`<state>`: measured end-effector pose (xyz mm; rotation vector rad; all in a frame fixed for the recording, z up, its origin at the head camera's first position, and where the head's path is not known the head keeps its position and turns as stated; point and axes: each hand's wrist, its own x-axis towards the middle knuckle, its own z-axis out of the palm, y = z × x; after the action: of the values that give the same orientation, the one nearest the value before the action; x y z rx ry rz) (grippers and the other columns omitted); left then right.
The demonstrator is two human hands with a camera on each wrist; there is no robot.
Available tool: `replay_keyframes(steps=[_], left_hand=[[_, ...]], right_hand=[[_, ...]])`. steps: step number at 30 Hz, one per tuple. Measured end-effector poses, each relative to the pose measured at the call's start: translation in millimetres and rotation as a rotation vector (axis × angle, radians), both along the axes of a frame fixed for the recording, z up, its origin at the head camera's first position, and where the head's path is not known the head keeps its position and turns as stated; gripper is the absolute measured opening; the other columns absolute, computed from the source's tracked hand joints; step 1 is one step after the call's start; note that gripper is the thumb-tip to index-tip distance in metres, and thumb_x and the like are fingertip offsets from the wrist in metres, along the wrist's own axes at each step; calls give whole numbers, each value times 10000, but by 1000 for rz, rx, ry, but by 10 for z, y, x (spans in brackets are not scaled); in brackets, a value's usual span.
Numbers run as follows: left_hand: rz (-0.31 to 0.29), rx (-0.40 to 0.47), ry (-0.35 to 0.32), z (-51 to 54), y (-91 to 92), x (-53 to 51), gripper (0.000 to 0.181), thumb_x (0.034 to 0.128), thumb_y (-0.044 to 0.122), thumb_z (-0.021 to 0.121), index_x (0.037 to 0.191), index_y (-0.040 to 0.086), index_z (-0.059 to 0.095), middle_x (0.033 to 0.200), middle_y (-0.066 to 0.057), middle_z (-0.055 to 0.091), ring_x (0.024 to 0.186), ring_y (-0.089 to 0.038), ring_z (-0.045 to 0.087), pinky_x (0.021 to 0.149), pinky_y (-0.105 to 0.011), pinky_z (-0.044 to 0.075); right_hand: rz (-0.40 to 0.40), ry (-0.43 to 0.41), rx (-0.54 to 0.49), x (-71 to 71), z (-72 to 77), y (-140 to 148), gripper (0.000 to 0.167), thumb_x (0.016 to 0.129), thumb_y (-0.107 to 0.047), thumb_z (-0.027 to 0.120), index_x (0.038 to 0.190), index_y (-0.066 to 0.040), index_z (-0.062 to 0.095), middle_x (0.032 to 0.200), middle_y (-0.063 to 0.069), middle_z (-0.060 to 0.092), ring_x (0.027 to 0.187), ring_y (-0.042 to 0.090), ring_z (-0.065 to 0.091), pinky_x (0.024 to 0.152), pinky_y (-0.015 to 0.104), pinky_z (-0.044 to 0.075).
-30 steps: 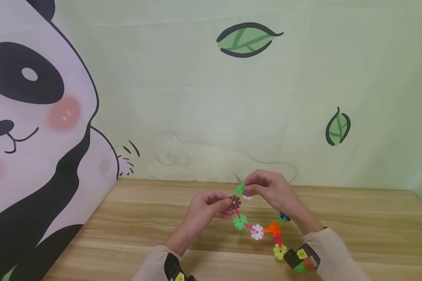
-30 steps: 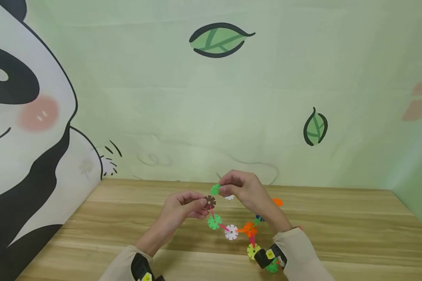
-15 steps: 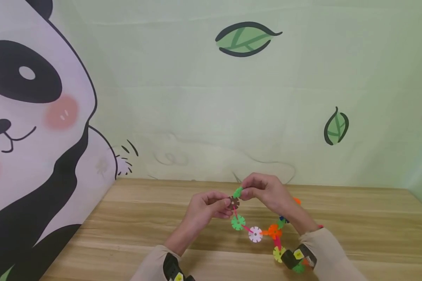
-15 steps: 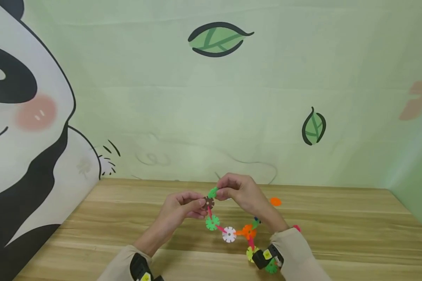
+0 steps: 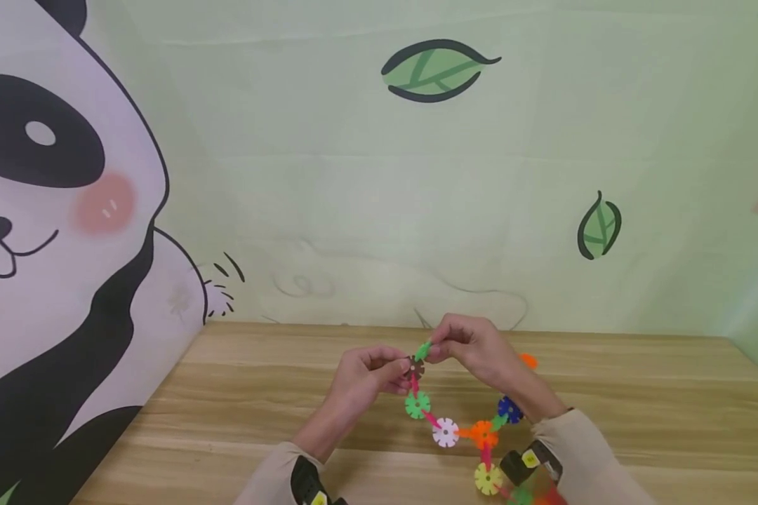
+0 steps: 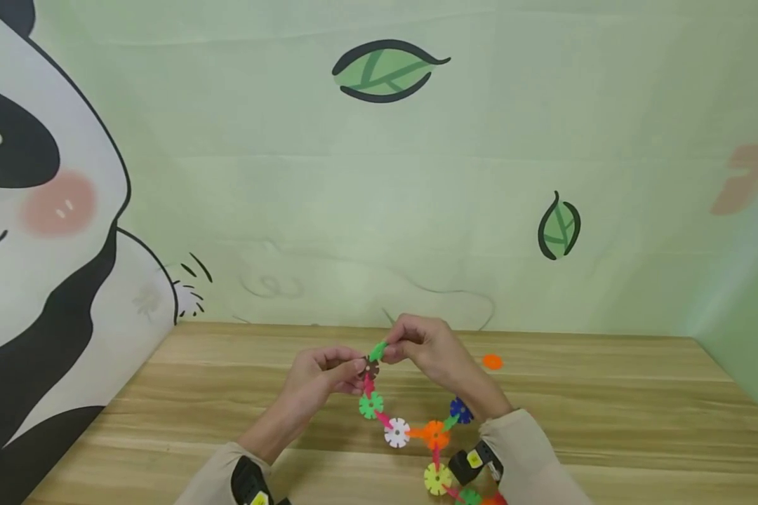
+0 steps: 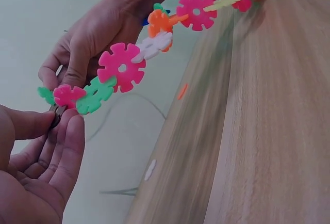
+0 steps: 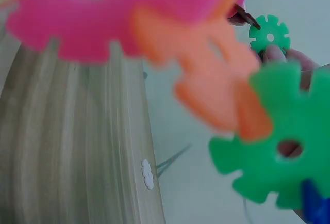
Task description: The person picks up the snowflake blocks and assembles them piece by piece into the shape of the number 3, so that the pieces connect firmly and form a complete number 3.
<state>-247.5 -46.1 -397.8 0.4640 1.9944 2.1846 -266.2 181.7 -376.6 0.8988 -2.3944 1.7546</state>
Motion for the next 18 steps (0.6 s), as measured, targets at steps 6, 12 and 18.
replay_keyframes(steps=[6, 12, 18], left_hand=[[-9, 3, -11, -7, -9, -2, 152, 1000, -8, 701, 1066, -146, 707, 919, -136, 771, 734, -137, 724, 749, -296, 654], [8, -4, -1, 17, -13, 6, 150, 1003, 5, 705, 1066, -131, 714, 895, -99, 754, 757, -142, 728, 774, -312, 657], [-5, -8, 2, 28, -34, 2, 161, 1003, 10, 710, 1077, -133, 712, 907, -108, 753, 768, -155, 733, 784, -320, 657]], right_hand=[[-8, -6, 5, 8, 4, -14, 156, 1007, 150, 592, 986, 46, 705, 966, 158, 772, 895, 250, 775, 870, 351, 645], [-17, 23, 9, 39, 16, -21, 158, 995, 156, 611, 964, 39, 712, 962, 154, 769, 884, 222, 774, 858, 345, 648], [-9, 23, 1, 48, 16, -28, 157, 996, 159, 604, 968, 48, 712, 964, 167, 767, 874, 186, 769, 855, 346, 649]])
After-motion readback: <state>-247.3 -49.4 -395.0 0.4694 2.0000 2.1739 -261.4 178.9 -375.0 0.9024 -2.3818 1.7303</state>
